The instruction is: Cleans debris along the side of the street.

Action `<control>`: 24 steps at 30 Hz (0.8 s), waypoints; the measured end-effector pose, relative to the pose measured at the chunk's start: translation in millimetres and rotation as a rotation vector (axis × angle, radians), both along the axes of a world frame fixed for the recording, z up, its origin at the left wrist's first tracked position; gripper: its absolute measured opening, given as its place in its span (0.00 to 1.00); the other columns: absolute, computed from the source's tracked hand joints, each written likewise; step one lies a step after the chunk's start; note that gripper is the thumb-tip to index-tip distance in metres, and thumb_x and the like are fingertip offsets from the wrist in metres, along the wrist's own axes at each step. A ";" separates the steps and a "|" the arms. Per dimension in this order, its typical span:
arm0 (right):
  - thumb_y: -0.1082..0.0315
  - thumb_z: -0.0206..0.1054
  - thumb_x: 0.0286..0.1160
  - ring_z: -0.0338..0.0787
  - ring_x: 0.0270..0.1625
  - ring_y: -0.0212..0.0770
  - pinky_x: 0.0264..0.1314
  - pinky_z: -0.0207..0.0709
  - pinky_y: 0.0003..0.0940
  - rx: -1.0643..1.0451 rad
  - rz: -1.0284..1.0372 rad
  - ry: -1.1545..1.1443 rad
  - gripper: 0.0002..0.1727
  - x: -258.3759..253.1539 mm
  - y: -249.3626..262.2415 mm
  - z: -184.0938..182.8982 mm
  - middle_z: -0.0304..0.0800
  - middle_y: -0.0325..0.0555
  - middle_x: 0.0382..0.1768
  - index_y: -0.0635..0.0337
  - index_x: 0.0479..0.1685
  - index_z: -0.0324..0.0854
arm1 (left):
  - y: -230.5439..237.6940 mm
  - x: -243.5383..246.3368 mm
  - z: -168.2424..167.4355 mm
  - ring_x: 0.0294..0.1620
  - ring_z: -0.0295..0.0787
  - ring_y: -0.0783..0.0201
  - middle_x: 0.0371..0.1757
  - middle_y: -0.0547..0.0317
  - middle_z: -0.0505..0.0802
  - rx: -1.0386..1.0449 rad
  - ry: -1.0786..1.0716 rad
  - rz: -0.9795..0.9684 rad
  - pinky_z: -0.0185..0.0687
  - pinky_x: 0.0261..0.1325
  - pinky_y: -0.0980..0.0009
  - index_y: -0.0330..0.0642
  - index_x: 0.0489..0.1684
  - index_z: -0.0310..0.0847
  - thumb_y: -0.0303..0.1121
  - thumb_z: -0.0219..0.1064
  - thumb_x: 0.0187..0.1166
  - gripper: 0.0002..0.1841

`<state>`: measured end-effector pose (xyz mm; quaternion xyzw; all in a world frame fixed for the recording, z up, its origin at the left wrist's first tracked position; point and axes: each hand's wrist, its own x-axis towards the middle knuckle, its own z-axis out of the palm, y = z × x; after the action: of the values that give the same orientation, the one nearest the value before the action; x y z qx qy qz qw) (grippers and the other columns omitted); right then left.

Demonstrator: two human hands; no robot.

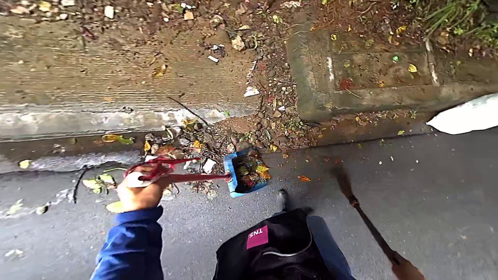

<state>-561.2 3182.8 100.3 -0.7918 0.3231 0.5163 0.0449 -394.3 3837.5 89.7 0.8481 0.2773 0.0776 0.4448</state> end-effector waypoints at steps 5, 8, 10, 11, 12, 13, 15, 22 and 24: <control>0.56 0.57 0.91 0.85 0.74 0.65 0.75 0.72 0.72 0.360 -0.044 0.042 0.27 -9.7 121.0 -21.8 0.87 0.60 0.72 0.43 0.88 0.71 | -8.6 0.9 24.4 0.59 0.82 0.51 0.62 0.19 0.83 0.065 0.148 -0.020 0.75 0.70 0.66 0.09 0.66 0.69 0.16 0.68 0.67 0.26; 0.55 0.59 0.90 0.84 0.75 0.64 0.77 0.71 0.71 0.377 -0.076 -0.086 0.28 -3.2 115.7 2.4 0.86 0.59 0.73 0.44 0.89 0.70 | 12.6 -8.1 7.6 0.59 0.83 0.52 0.62 0.19 0.83 0.055 0.125 -0.066 0.77 0.68 0.65 0.09 0.65 0.70 0.15 0.69 0.65 0.27; 0.56 0.58 0.91 0.85 0.73 0.65 0.74 0.73 0.72 0.309 -0.025 -0.156 0.29 4.8 116.4 17.2 0.86 0.59 0.73 0.41 0.90 0.68 | 31.0 -15.6 -4.7 0.63 0.83 0.44 0.64 0.18 0.82 0.052 0.100 -0.088 0.76 0.73 0.57 0.10 0.66 0.70 0.14 0.70 0.67 0.27; 0.56 0.57 0.91 0.86 0.72 0.67 0.72 0.74 0.73 0.254 0.009 -0.181 0.29 9.7 127.6 19.0 0.86 0.60 0.73 0.40 0.91 0.67 | 38.2 -20.2 -6.1 0.63 0.83 0.43 0.63 0.19 0.83 0.073 0.090 -0.111 0.75 0.73 0.54 0.11 0.65 0.71 0.16 0.71 0.66 0.27; 0.56 0.56 0.92 0.86 0.72 0.68 0.71 0.74 0.74 0.201 0.034 -0.198 0.30 15.4 145.7 14.8 0.85 0.61 0.74 0.40 0.93 0.64 | 45.9 -24.1 -8.1 0.62 0.85 0.40 0.61 0.19 0.85 0.105 0.066 -0.140 0.76 0.72 0.49 0.12 0.62 0.74 0.17 0.73 0.65 0.25; 0.57 0.54 0.92 0.86 0.72 0.68 0.70 0.75 0.73 0.156 0.053 -0.200 0.31 20.9 167.7 3.5 0.83 0.62 0.76 0.41 0.94 0.61 | 52.2 -27.2 -11.4 0.61 0.86 0.40 0.58 0.21 0.87 0.124 0.054 -0.169 0.77 0.71 0.46 0.13 0.59 0.76 0.18 0.75 0.64 0.24; 0.58 0.53 0.92 0.84 0.74 0.69 0.71 0.76 0.72 0.126 0.085 -0.186 0.32 26.7 210.9 -37.3 0.78 0.64 0.79 0.46 0.96 0.56 | 56.5 -34.9 -16.5 0.59 0.87 0.40 0.55 0.23 0.88 0.114 0.050 -0.209 0.77 0.69 0.44 0.15 0.56 0.78 0.17 0.75 0.64 0.21; 0.56 0.58 0.90 0.82 0.76 0.69 0.74 0.70 0.75 0.319 0.222 -0.202 0.29 -19.5 218.8 -27.5 0.84 0.62 0.75 0.41 0.90 0.68 | 55.7 -47.4 -29.2 0.59 0.89 0.41 0.53 0.31 0.92 0.125 0.100 -0.223 0.78 0.70 0.41 0.23 0.52 0.85 0.19 0.79 0.62 0.18; 0.56 0.60 0.89 0.83 0.74 0.73 0.72 0.69 0.80 0.320 0.195 -0.278 0.28 -46.3 202.3 2.4 0.85 0.66 0.72 0.44 0.88 0.71 | 48.0 -53.0 -25.0 0.62 0.89 0.37 0.55 0.30 0.92 0.137 0.166 -0.197 0.76 0.71 0.37 0.25 0.53 0.86 0.21 0.78 0.65 0.17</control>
<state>-607.6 3385.1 102.7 -0.8656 0.1497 0.4489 0.1641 -447.3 3885.6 64.7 0.9031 0.2226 -0.0182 0.3667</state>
